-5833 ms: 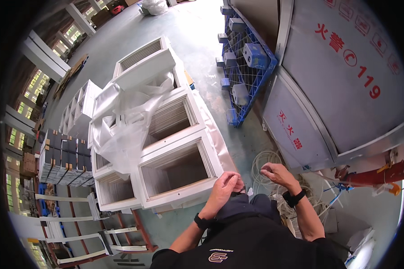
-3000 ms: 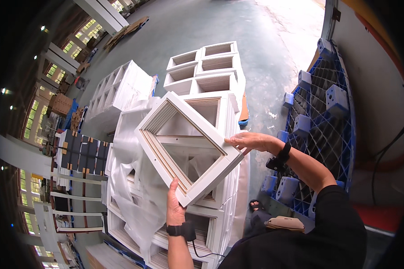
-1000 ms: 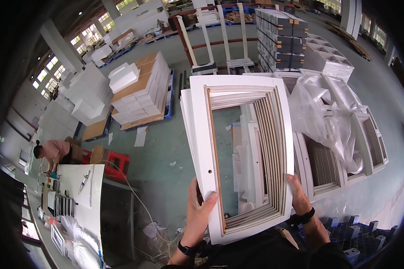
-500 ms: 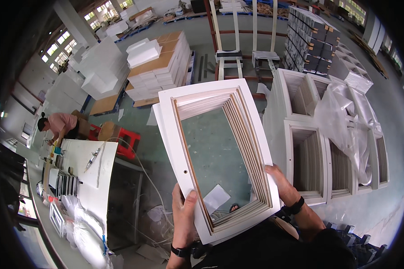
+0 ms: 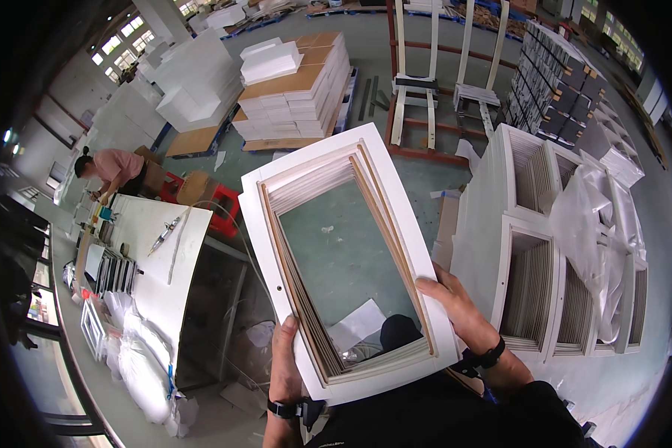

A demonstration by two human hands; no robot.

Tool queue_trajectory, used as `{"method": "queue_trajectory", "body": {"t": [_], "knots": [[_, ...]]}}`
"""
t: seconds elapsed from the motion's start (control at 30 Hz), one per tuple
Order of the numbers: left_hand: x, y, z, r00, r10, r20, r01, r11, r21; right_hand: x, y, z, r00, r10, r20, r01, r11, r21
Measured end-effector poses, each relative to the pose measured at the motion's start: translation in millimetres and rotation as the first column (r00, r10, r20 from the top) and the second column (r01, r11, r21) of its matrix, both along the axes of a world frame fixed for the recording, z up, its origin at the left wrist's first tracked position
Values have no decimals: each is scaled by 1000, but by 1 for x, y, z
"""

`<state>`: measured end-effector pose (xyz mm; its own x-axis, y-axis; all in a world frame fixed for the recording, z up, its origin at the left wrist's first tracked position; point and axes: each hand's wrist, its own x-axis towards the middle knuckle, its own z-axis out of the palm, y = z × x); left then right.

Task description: The person picks up white rectangular frames from a storage rack and stacks them on a workbench. The person handles the frames one by one, moving them from the rack to the table where they are placed in a pile.

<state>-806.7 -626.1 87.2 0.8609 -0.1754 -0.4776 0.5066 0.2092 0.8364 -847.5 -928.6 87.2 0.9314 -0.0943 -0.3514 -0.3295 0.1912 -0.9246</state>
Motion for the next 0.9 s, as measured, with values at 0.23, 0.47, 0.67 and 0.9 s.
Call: {"method": "queue_trajectory", "body": {"t": [0.23, 0.47, 0.67, 0.9], "knots": [[35, -9, 6, 987, 68, -146, -83, 992, -99, 31, 5, 5, 990, -7, 140, 17, 997, -73], [113, -1, -52, 988, 48, -145, -77, 977, -201, 99, 1, 5, 991, -28, 132, 43, 993, -114], [200, 5, -83, 992, 51, -115, -78, 968, -240, 182, -1, -1, 989, -26, 148, 46, 989, -137], [257, 14, -83, 993, 110, -32, -114, 972, -206, 265, 3, -15, 987, 46, 151, -24, 989, -146]]}}
